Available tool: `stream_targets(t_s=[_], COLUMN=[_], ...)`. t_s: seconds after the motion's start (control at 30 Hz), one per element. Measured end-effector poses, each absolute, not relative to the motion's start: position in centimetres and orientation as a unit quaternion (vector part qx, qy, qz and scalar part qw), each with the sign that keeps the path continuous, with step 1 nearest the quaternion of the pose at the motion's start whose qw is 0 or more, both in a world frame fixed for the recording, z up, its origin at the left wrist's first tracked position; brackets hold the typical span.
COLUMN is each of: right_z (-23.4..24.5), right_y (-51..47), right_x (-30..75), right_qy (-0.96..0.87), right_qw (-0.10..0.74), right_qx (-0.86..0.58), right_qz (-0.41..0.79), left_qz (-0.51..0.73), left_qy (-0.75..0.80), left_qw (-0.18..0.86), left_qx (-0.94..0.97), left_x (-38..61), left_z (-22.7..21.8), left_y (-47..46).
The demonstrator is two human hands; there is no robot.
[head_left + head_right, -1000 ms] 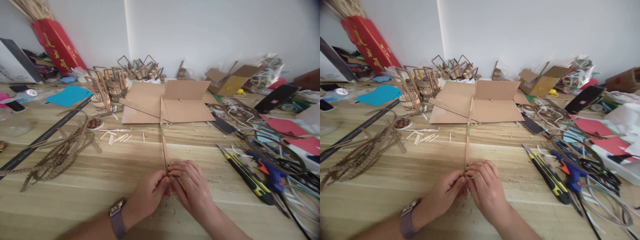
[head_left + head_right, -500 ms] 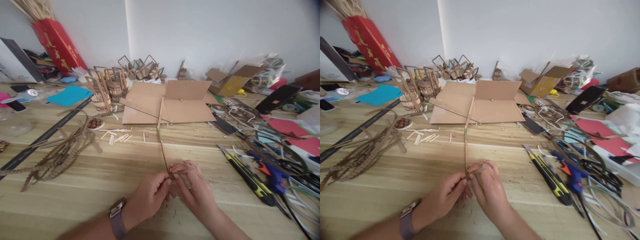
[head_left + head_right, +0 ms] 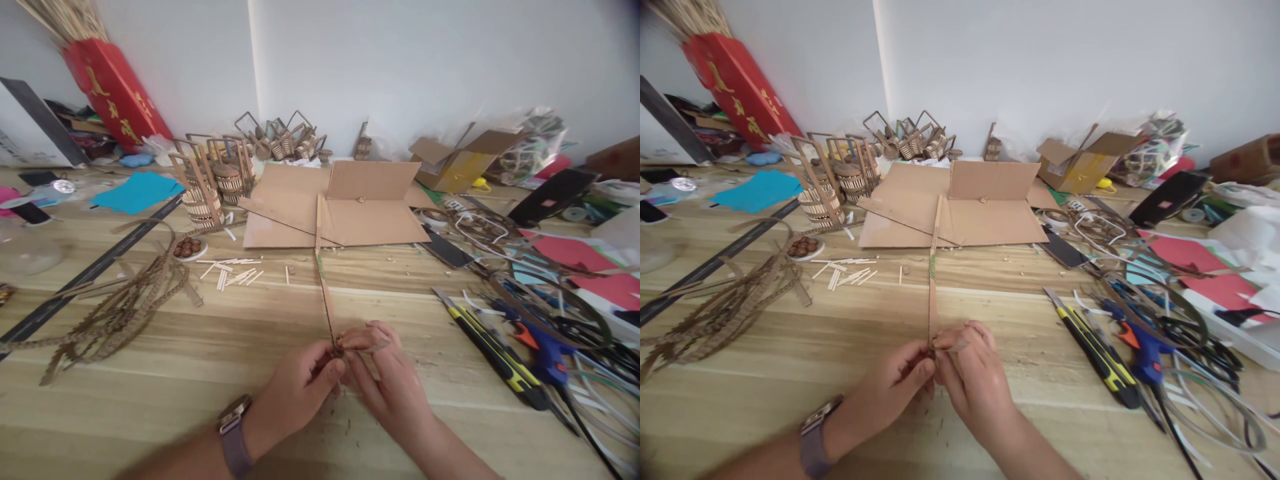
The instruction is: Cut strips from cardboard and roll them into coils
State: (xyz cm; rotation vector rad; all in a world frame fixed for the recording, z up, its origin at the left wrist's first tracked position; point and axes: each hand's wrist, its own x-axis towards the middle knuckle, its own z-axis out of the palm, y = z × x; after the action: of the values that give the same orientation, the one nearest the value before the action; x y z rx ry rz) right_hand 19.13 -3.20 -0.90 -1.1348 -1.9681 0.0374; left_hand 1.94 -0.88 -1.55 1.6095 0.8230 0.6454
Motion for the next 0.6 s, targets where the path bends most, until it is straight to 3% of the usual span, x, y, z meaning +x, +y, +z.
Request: stream_targets(t_s=[0.6], right_z=[-0.91], right_y=[-3.02], right_x=[19.34], right_qy=[-0.796], right_qw=[0.41], right_qx=[-0.446], right_qz=[0.007], left_qz=[0.272], left_qy=[0.366], left_qw=[0.583], left_qx=[0.672], left_x=[2.1], left_z=[-1.77], left_y=[-0.56])
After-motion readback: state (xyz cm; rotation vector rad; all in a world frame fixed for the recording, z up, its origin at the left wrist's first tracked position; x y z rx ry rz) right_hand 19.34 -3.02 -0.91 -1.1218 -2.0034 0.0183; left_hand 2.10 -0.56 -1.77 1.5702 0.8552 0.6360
